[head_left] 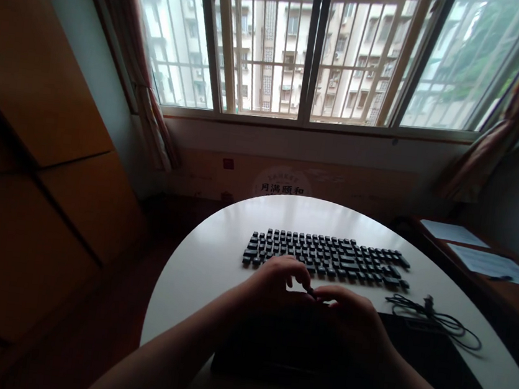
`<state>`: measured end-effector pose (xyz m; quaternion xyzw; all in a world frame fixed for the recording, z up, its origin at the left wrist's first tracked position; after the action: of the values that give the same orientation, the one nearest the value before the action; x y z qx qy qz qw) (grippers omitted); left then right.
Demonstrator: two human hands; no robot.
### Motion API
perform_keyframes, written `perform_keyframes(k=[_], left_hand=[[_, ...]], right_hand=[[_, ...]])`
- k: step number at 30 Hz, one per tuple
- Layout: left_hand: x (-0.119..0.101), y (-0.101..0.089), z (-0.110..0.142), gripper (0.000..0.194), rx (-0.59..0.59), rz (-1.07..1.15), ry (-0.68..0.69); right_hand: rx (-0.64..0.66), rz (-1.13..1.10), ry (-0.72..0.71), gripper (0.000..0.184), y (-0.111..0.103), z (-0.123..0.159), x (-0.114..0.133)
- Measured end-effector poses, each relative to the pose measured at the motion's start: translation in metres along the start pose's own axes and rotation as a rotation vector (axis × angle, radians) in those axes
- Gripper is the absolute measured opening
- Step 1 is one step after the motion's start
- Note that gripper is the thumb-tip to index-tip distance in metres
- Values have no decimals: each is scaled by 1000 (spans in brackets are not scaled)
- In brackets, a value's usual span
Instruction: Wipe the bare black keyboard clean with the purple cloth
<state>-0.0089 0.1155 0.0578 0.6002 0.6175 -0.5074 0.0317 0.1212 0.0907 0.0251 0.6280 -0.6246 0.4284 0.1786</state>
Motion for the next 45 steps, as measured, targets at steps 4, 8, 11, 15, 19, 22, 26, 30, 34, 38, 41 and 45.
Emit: perform_keyframes(k=[4,8,11,15,19,22,26,30,34,38,41,45], left_hand=[[-12,5,0,15,84,-69,132],[-18,1,0,14,95,-70,212],[-17,-13,-1,17,25,-74,213],[-14,-48,1,24,-189,-132,183],[-8,-79,9,42,-350,-210,129],[-2,-94,15,58,-407,-264,125],[22,-123,28,66,-602,-291,40],[59,-148,45,67,-824,-205,-141],[79,-155,53,68,-919,-142,-230],[85,-154,54,68,-934,-154,-257],[91,-155,57,67,-951,-169,-292],[100,-155,59,67,-955,-191,-325]], right_hand=[[-5,-11,89,13,1,3,-9],[7,-18,136,17,1,0,-10],[-4,-132,207,25,4,-13,-13],[13,-276,307,28,21,-44,-20],[35,-340,310,28,46,-71,-20],[60,-344,321,28,64,-74,-25],[130,-246,301,29,79,-63,-30],[262,-22,192,27,94,-52,-27],[314,123,65,26,105,-48,-21],[335,180,12,29,113,-45,-21],[358,219,4,29,117,-44,-24],[371,225,5,28,118,-44,-23]])
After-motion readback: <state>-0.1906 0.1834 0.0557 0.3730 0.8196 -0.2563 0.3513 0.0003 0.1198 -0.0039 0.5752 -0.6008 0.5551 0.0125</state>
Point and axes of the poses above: each hand's wrist, its own z-axis away from the middle knuckle, its own y-axis out of the palm, x = y × z, the point moved 10 cm from there along -z, towards the middle knuckle
